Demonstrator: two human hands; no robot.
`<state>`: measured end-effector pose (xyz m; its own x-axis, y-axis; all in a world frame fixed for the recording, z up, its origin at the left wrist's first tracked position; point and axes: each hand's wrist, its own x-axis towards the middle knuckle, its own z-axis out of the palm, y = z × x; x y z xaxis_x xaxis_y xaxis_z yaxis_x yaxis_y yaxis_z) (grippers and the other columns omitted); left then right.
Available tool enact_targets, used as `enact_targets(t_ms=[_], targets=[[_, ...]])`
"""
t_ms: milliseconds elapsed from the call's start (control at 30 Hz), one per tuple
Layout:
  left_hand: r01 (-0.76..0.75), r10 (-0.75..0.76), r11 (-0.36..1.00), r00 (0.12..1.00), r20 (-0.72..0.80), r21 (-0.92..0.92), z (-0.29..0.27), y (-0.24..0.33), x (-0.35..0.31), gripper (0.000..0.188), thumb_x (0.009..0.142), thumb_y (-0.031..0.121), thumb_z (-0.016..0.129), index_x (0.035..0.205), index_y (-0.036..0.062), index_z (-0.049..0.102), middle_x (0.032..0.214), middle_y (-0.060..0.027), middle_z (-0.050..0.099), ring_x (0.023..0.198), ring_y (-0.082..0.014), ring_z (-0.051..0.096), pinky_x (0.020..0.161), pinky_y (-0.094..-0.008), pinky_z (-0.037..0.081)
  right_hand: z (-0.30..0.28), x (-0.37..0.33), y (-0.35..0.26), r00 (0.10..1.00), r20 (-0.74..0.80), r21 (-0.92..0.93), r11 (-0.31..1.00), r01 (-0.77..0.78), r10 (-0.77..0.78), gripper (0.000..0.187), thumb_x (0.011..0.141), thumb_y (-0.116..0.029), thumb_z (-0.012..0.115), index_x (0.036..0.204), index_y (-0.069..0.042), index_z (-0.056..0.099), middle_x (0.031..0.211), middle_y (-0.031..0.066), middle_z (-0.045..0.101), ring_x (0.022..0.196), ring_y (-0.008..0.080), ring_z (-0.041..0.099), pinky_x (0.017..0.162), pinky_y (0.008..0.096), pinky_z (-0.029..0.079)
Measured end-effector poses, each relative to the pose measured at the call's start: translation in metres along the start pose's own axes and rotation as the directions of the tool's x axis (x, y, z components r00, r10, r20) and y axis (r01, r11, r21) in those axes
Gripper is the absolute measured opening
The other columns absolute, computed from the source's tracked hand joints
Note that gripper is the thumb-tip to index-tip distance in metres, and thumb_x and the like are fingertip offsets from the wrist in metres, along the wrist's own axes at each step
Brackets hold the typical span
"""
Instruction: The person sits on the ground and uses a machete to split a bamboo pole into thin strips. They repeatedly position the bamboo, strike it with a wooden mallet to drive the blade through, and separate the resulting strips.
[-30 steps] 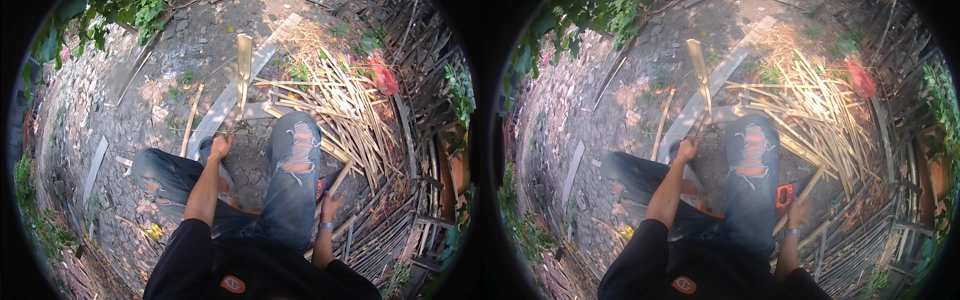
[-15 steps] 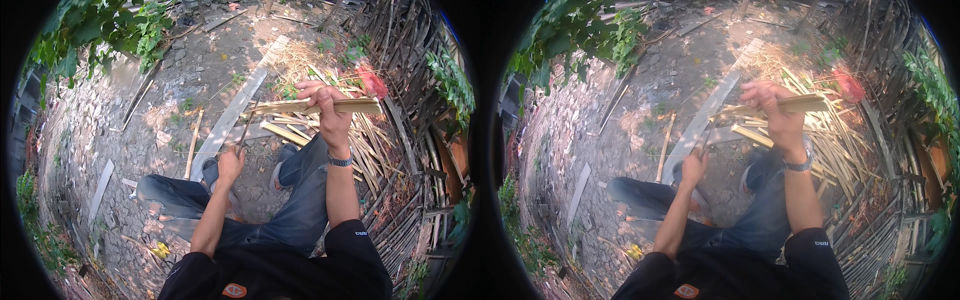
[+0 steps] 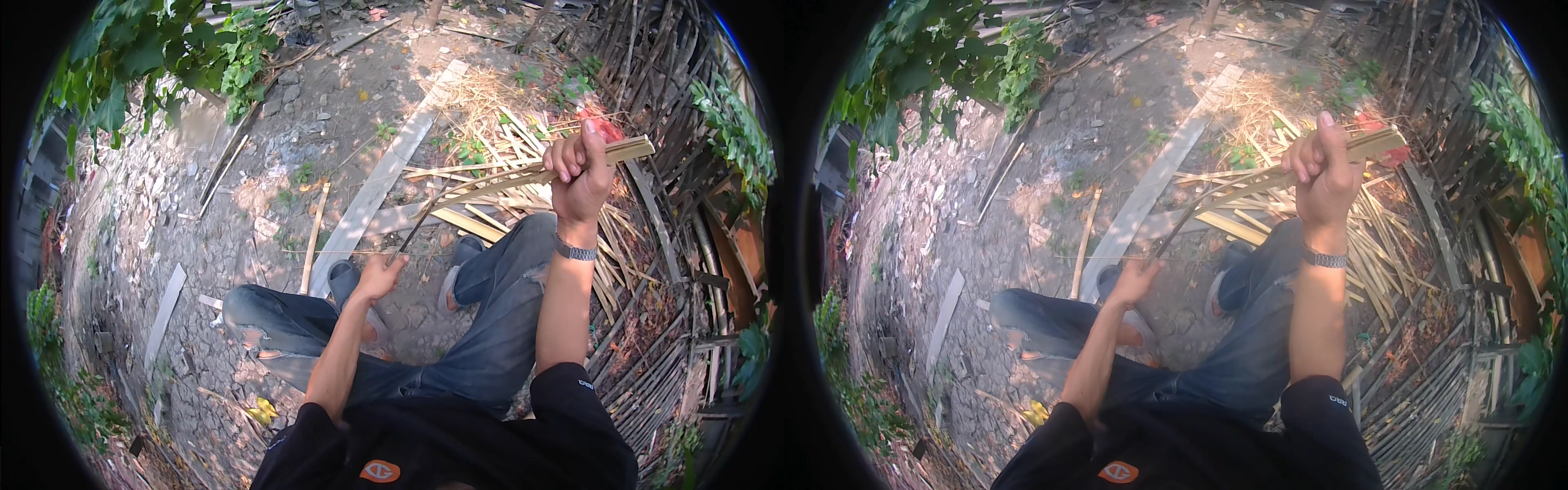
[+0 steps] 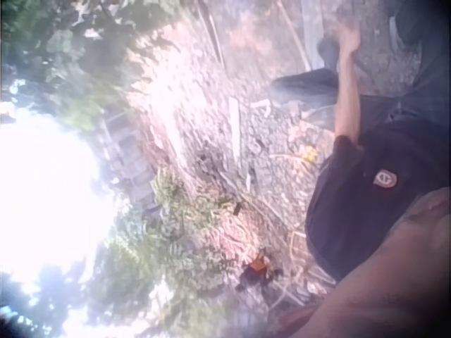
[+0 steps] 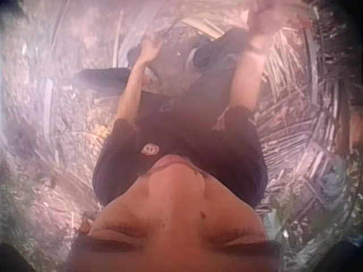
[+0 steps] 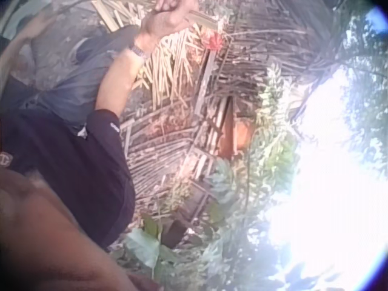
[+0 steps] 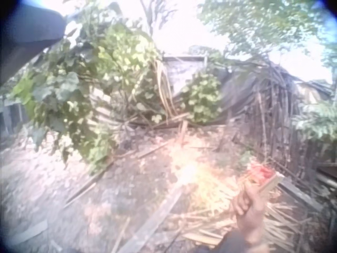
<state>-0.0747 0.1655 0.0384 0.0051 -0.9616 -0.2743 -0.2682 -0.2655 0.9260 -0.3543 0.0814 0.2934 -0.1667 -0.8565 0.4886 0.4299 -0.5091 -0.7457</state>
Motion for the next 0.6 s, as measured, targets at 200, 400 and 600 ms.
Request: enact_targets(t_ms=[200,400,600], targets=[[0.236,-0.138,0.839,0.964,0.227,-0.49,-0.008,0.004,-0.007,0.035,0.102,0.034,0.063,0.082,0.0091,0.048,0.052,0.0057,0.032,0.042,-0.0076,0.032,0.04,-0.0269,0.023,-0.028,0.023,-0.013,0.997,-0.061,0.106,0.993,-0.045,0.051,0.042,0.101,-0.025,0.058,0.064,-0.018,0.039,0.052,-0.0046,0.032,0.045,0.0096,0.035,0.056,0.0307,0.038],[0.295,0.01,0.65,0.918,0.396,-0.7,-0.021,0.001,-0.019,0.035,0.101,0.034,0.063,0.079,0.0096,0.05,0.055,0.0063,0.032,0.044,-0.0078,0.032,0.042,-0.0268,0.023,-0.052,0.039,-0.044,0.998,-0.05,0.249,0.968,-0.023,0.037,0.043,0.102,-0.024,0.057,0.064,-0.02,0.036,0.052,-0.0075,0.028,0.046,0.008,0.032,0.058,0.0303,0.038],[-0.069,0.07,0.992,0.998,0.004,-0.109,-0.01,0.011,-0.019,0.033,0.098,0.035,0.065,0.09,0.0027,0.06,0.059,-0.0108,0.055,0.05,-0.0289,0.055,0.05,-0.0391,0.044,-0.024,0.025,-0.049,0.998,-0.068,0.065,0.998,-0.015,0.02,0.043,0.102,-0.024,0.057,0.063,-0.018,0.037,0.051,-0.0041,0.029,0.045,0.0104,0.033,0.058,0.0329,0.04]])
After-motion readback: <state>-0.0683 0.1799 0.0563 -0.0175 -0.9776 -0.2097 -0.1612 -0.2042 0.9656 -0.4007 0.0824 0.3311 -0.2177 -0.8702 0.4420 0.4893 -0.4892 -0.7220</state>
